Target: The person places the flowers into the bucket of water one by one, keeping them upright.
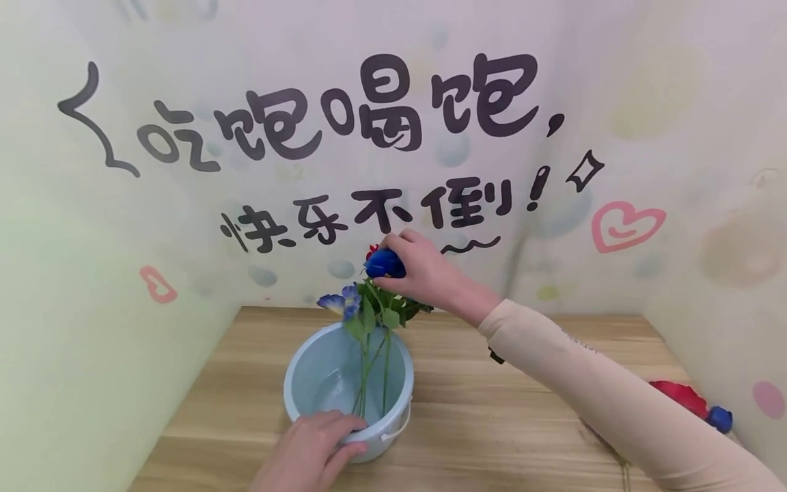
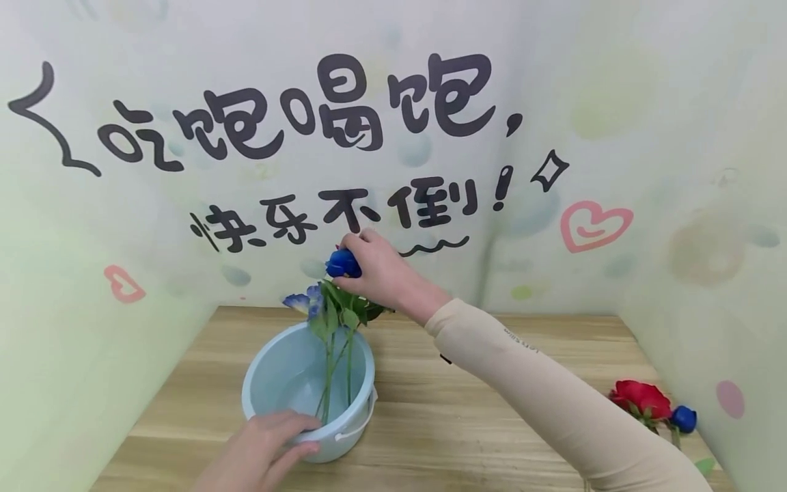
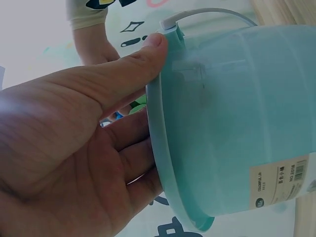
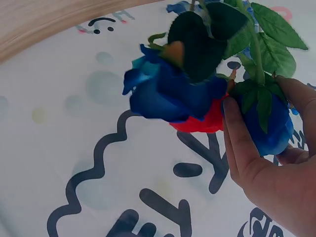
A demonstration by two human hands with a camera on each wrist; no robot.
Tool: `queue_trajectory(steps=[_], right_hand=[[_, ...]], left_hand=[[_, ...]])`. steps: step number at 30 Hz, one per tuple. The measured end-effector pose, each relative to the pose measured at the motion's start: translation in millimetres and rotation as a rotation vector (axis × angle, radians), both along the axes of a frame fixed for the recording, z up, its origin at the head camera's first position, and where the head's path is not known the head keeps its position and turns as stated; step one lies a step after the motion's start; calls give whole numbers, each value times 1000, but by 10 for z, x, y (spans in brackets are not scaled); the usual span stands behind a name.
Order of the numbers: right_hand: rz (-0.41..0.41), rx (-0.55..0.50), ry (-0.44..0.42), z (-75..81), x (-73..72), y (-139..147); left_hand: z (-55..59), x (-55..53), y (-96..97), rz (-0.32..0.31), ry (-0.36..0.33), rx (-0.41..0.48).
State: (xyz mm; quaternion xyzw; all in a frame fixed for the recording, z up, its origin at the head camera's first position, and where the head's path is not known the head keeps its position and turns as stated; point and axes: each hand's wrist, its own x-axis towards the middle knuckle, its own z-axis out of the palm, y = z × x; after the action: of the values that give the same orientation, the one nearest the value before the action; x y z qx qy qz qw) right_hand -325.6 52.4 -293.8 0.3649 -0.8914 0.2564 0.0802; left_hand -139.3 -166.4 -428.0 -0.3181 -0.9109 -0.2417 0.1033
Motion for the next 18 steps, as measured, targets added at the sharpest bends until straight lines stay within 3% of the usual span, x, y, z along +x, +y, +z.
queue_trajectory(steps=[6, 18], right_hand=[[2, -9, 18, -47, -5, 11], [-21, 30, 51, -84, 37, 43]], left_hand=[[-3, 24, 16, 16, 35, 11], [38, 49, 34, 30, -5, 24]])
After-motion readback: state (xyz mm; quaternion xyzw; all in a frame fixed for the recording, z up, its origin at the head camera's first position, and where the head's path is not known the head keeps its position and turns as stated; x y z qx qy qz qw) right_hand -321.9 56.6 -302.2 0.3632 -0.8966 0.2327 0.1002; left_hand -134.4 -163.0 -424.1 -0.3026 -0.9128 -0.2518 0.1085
